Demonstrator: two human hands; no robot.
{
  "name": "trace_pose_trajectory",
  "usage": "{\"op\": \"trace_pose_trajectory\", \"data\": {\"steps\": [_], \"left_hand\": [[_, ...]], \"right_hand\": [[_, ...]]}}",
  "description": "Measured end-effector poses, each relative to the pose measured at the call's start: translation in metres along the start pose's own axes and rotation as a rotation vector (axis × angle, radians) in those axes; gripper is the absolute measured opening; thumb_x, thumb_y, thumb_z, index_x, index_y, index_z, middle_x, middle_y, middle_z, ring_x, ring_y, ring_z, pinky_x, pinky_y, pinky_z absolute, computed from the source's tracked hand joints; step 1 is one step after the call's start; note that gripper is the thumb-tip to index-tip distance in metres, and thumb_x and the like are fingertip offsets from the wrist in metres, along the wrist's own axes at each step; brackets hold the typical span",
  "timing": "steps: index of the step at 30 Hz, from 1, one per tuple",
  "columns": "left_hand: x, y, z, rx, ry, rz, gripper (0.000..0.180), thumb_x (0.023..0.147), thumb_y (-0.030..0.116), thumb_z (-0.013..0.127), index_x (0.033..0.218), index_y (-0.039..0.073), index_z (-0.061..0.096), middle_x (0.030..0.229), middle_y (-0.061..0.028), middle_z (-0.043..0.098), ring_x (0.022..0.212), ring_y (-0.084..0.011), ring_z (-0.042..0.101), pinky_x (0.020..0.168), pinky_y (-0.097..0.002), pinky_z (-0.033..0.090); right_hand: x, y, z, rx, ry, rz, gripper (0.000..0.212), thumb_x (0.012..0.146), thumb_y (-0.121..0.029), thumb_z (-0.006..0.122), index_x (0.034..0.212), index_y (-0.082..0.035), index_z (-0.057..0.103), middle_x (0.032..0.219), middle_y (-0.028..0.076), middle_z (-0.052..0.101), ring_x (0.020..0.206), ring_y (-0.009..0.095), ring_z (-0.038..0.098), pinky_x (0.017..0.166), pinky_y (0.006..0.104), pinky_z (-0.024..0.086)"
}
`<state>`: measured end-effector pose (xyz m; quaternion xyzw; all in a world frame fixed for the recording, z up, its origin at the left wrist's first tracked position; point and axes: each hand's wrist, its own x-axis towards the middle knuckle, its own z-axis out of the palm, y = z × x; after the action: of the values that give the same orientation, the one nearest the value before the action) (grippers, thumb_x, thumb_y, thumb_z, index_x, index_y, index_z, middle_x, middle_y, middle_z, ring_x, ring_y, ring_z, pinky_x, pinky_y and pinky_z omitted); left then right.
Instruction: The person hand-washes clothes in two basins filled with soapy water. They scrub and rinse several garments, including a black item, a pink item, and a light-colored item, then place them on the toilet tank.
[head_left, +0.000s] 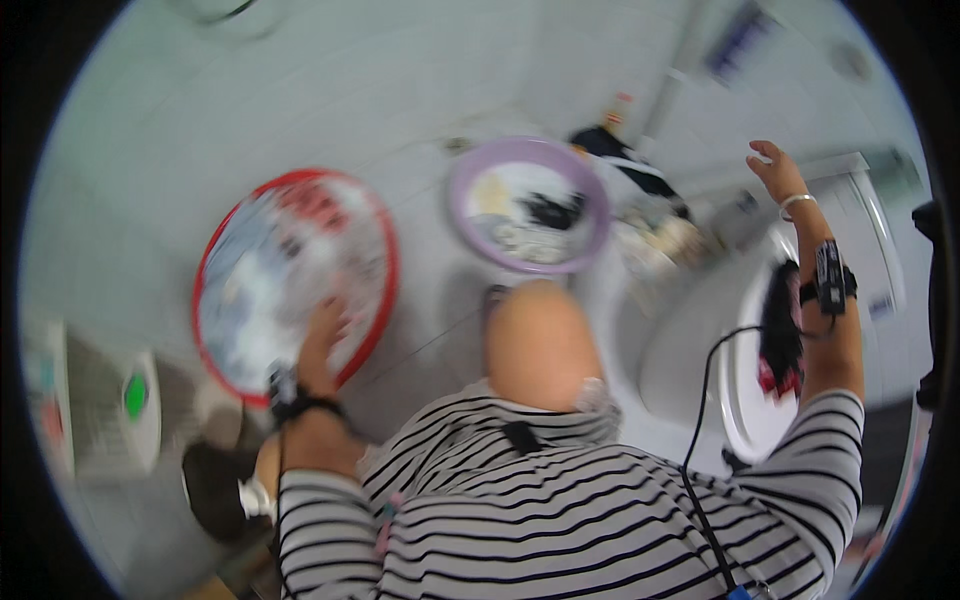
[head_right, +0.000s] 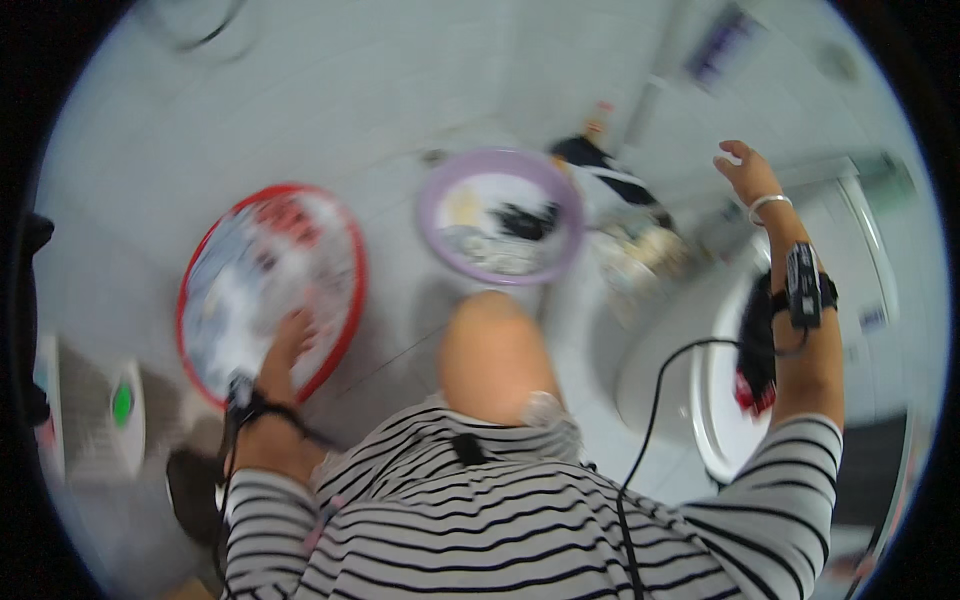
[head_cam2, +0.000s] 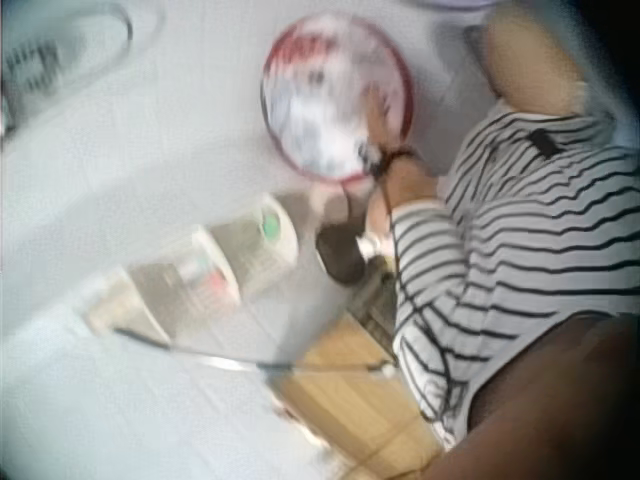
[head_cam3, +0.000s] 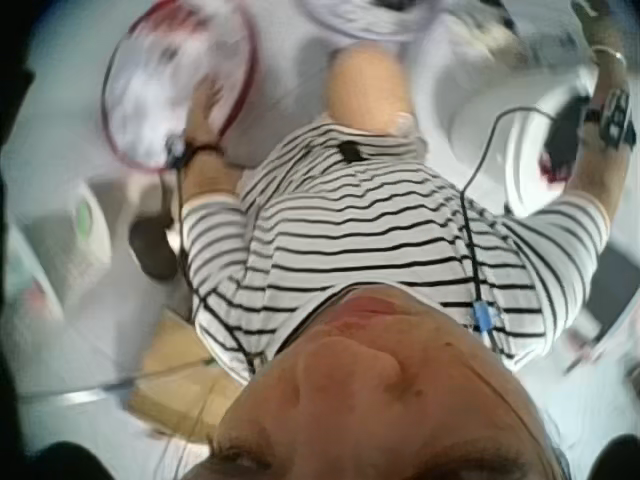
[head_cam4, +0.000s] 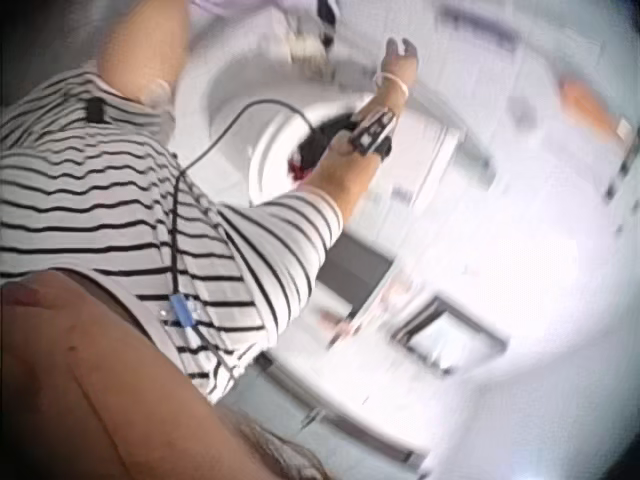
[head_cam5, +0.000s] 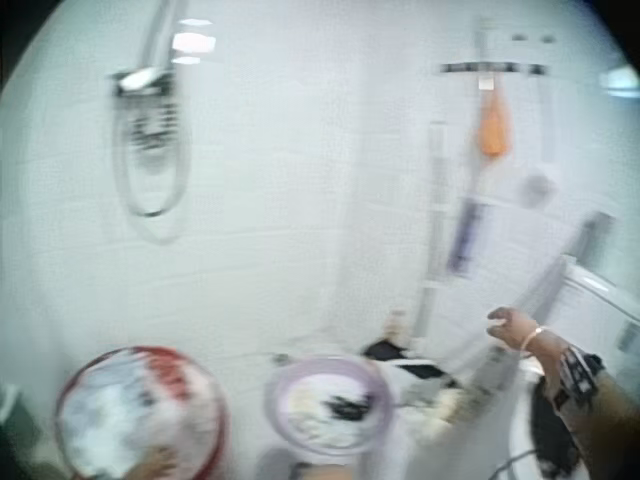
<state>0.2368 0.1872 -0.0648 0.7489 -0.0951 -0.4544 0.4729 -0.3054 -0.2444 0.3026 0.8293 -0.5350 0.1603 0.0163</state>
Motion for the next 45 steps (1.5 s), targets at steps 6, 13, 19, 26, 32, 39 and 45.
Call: {"op": "trace_pose_trajectory", "data": {"steps": [6, 13, 19, 26, 32, 39, 45], "left_hand": [[-0.003, -0.003, 0.070, -0.819, 0.177, -0.027, 0.039, 0.085, 0.030, 0.053, 0.118, 0.011, 0.046, 0.104, -0.0043, 0.050, 0.090, -0.0191, 0.052, 0.071, -0.0365, 0.044], [0.028, -0.003, 0.034, -1.292, 0.324, -0.117, 0.031, 0.086, 0.028, 0.052, 0.112, 0.011, 0.051, 0.105, -0.0034, 0.055, 0.093, -0.0190, 0.053, 0.079, -0.0358, 0.042], [0.047, 0.002, 0.012, -1.253, 0.374, -0.092, 0.026, 0.087, 0.028, 0.051, 0.106, 0.010, 0.052, 0.098, -0.0026, 0.056, 0.092, -0.0177, 0.053, 0.078, -0.0343, 0.042], [0.065, 0.016, 0.009, -1.129, 0.413, -0.067, 0.026, 0.086, 0.026, 0.052, 0.105, 0.008, 0.053, 0.096, -0.0045, 0.055, 0.085, -0.0160, 0.051, 0.071, -0.0312, 0.043], [0.066, 0.028, 0.016, -1.208, 0.531, -0.064, 0.030, 0.085, 0.028, 0.053, 0.105, 0.006, 0.052, 0.096, -0.0060, 0.055, 0.088, -0.0173, 0.050, 0.075, -0.0307, 0.041], [0.064, 0.018, 0.015, -1.061, 0.599, -0.041, 0.054, 0.084, 0.036, 0.054, 0.126, 0.004, 0.042, 0.126, -0.0101, 0.044, 0.115, -0.0245, 0.041, 0.098, -0.0375, 0.029], [0.055, 0.031, 0.005, -1.555, 0.174, 0.111, 0.064, 0.087, 0.054, 0.041, 0.122, 0.001, 0.043, 0.123, -0.0141, 0.048, 0.111, -0.0254, 0.046, 0.097, -0.0367, 0.034]], "right_hand": [[0.025, -0.327, 0.174, 0.160, -0.576, -0.714, 0.047, 0.077, -0.028, 0.063, 0.118, -0.007, 0.053, 0.115, 0.015, 0.057, 0.101, 0.028, 0.057, 0.088, 0.0356, 0.044], [-0.032, -0.540, 0.367, 0.083, -0.601, -1.286, 0.075, 0.072, -0.042, 0.064, 0.134, -0.009, 0.034, 0.138, 0.024, 0.027, 0.126, 0.039, 0.029, 0.105, 0.0407, 0.026], [-0.028, -0.620, 0.456, 0.168, -0.526, -0.763, 0.085, 0.073, -0.044, 0.061, 0.140, -0.011, 0.021, 0.144, 0.021, 0.018, 0.131, 0.040, 0.017, 0.105, 0.0447, 0.024], [-0.050, -0.601, 0.500, -0.229, -0.857, -1.384, 0.055, 0.075, -0.043, 0.058, 0.115, -0.006, 0.055, 0.126, 0.020, 0.045, 0.118, 0.035, 0.041, 0.097, 0.0449, 0.035], [-0.052, -0.602, 0.504, -0.328, -0.993, -0.930, 0.052, 0.069, -0.044, 0.063, 0.105, -0.008, 0.061, 0.107, 0.018, 0.058, 0.102, 0.035, 0.054, 0.090, 0.0416, 0.039], [-0.068, -0.584, 0.504, 0.067, -1.082, -0.637, 0.038, 0.069, -0.037, 0.065, 0.095, -0.009, 0.064, 0.090, 0.015, 0.062, 0.088, 0.030, 0.059, 0.079, 0.0369, 0.045], [-0.066, -0.574, 0.405, 0.517, -1.090, -0.863, 0.024, 0.070, -0.028, 0.066, 0.081, -0.007, 0.063, 0.084, 0.014, 0.061, 0.084, 0.029, 0.059, 0.074, 0.0386, 0.046]]}}
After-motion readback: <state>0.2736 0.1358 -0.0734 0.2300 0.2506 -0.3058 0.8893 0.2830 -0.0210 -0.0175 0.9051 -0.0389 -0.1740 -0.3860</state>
